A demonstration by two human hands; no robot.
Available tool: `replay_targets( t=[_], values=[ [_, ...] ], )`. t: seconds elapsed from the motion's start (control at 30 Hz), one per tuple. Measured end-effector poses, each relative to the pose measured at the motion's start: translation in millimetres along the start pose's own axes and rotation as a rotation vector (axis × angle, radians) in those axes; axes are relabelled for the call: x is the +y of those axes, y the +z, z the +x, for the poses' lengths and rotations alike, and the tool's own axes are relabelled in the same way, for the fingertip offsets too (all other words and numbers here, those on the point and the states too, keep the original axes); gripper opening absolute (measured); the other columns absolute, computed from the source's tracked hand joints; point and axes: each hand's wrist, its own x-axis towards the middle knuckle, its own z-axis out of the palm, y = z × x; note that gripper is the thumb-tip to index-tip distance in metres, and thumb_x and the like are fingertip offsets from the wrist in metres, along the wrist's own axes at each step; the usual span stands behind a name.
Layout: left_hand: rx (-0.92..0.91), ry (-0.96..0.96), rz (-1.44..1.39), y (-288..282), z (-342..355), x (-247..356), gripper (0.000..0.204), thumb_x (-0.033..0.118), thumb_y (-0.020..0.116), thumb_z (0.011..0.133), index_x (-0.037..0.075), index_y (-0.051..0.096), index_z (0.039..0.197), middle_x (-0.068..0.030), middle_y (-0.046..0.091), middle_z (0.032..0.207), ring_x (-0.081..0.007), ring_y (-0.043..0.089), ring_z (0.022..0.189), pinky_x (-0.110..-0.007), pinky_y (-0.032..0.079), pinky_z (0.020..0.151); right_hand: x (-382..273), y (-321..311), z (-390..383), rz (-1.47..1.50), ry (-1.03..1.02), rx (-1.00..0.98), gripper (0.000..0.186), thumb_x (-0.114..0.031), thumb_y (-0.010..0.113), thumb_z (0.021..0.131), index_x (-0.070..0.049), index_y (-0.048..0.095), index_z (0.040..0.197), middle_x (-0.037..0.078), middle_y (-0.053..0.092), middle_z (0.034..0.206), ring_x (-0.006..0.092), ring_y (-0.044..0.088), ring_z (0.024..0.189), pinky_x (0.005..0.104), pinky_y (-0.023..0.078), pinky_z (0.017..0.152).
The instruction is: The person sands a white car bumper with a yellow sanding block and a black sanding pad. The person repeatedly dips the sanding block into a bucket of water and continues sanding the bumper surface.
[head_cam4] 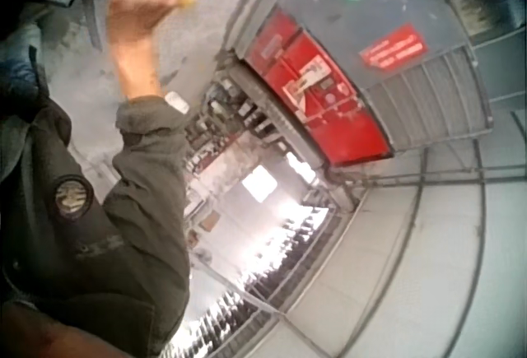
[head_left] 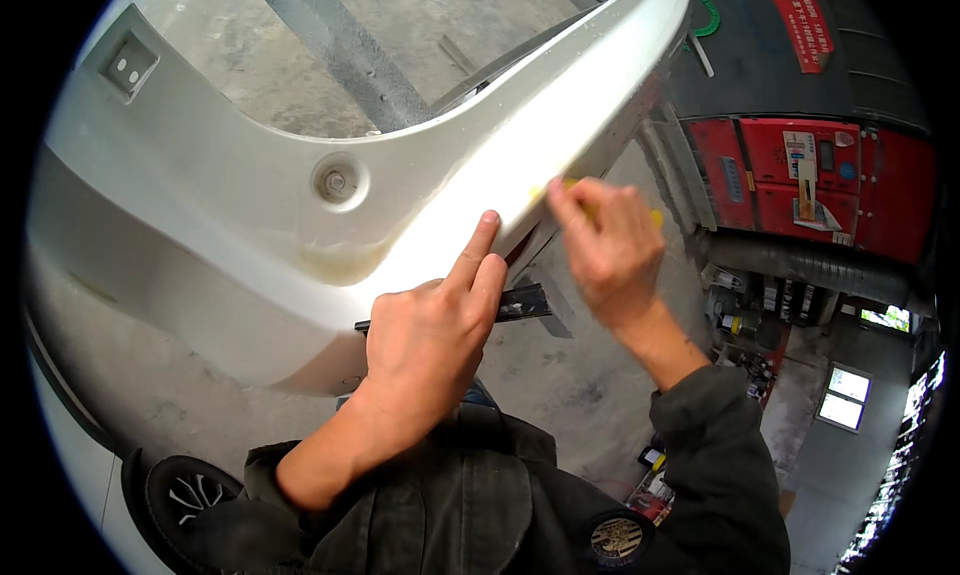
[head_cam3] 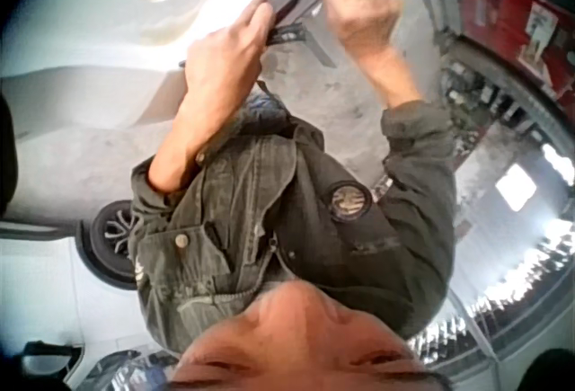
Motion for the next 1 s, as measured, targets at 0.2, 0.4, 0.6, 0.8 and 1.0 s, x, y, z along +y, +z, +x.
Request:
replay_targets(
  t=[0.2, 0.4, 0.6, 0.8, 1.0],
  values=[
    [0.041, 0.069, 0.064, 0, 1, -2, 0.017, 0.002, 0.066, 0.078, 0.007, 0.054, 0.09, -0.0085, 0.061, 0.147, -0.0191, 0.068, 0.056, -0.035, 0.052, 0.048, 22, -4, 15, -0.057, 0.03, -0.009, 0.026, -0.009, 0.071, 0.083, -0.004, 0.077, 0.107, 0.004, 0.067, 0.1, 0.0184, 0.063, 0.083, 0.0299, 0.05, 0.064],
    [0.041, 0.063, 0.039, -4, -2, -4, 0.021, 0.0, 0.066, 0.076, 0.007, 0.055, 0.092, -0.0073, 0.062, 0.146, -0.021, 0.067, 0.055, -0.036, 0.051, 0.048, 11, -15, 31, 0.006, -0.068, -0.053, 0.031, -0.008, 0.069, 0.08, -0.002, 0.076, 0.109, 0.004, 0.065, 0.097, 0.0203, 0.063, 0.083, 0.0317, 0.052, 0.065],
    [0.058, 0.067, 0.011, -1, -1, -4, 0.022, -0.001, 0.066, 0.076, 0.006, 0.055, 0.093, -0.0067, 0.062, 0.146, -0.0214, 0.068, 0.056, -0.036, 0.051, 0.048, 13, -16, 39, 0.048, -0.209, -0.061, 0.016, -0.009, 0.069, 0.081, -0.004, 0.073, 0.096, 0.004, 0.062, 0.092, 0.0199, 0.062, 0.082, 0.0314, 0.053, 0.064],
    [0.046, 0.059, 0.028, 1, 1, -1, 0.023, -0.002, 0.066, 0.076, 0.006, 0.055, 0.093, -0.0065, 0.062, 0.146, -0.0218, 0.068, 0.056, -0.036, 0.051, 0.047, 37, -19, 51, 0.033, -0.26, -0.208, 0.01, -0.006, 0.066, 0.083, -0.006, 0.072, 0.091, 0.002, 0.064, 0.094, 0.0181, 0.064, 0.084, 0.0315, 0.055, 0.064],
    [0.051, 0.061, 0.001, 2, 2, -2, 0.024, -0.002, 0.066, 0.075, 0.006, 0.055, 0.095, -0.0083, 0.062, 0.146, -0.0226, 0.068, 0.056, -0.036, 0.052, 0.047, 32, -26, 56, 0.104, -0.306, -0.223, 0.007, -0.009, 0.065, 0.082, -0.006, 0.071, 0.086, 0.002, 0.063, 0.091, 0.0196, 0.063, 0.083, 0.0319, 0.055, 0.064]
  ],
)
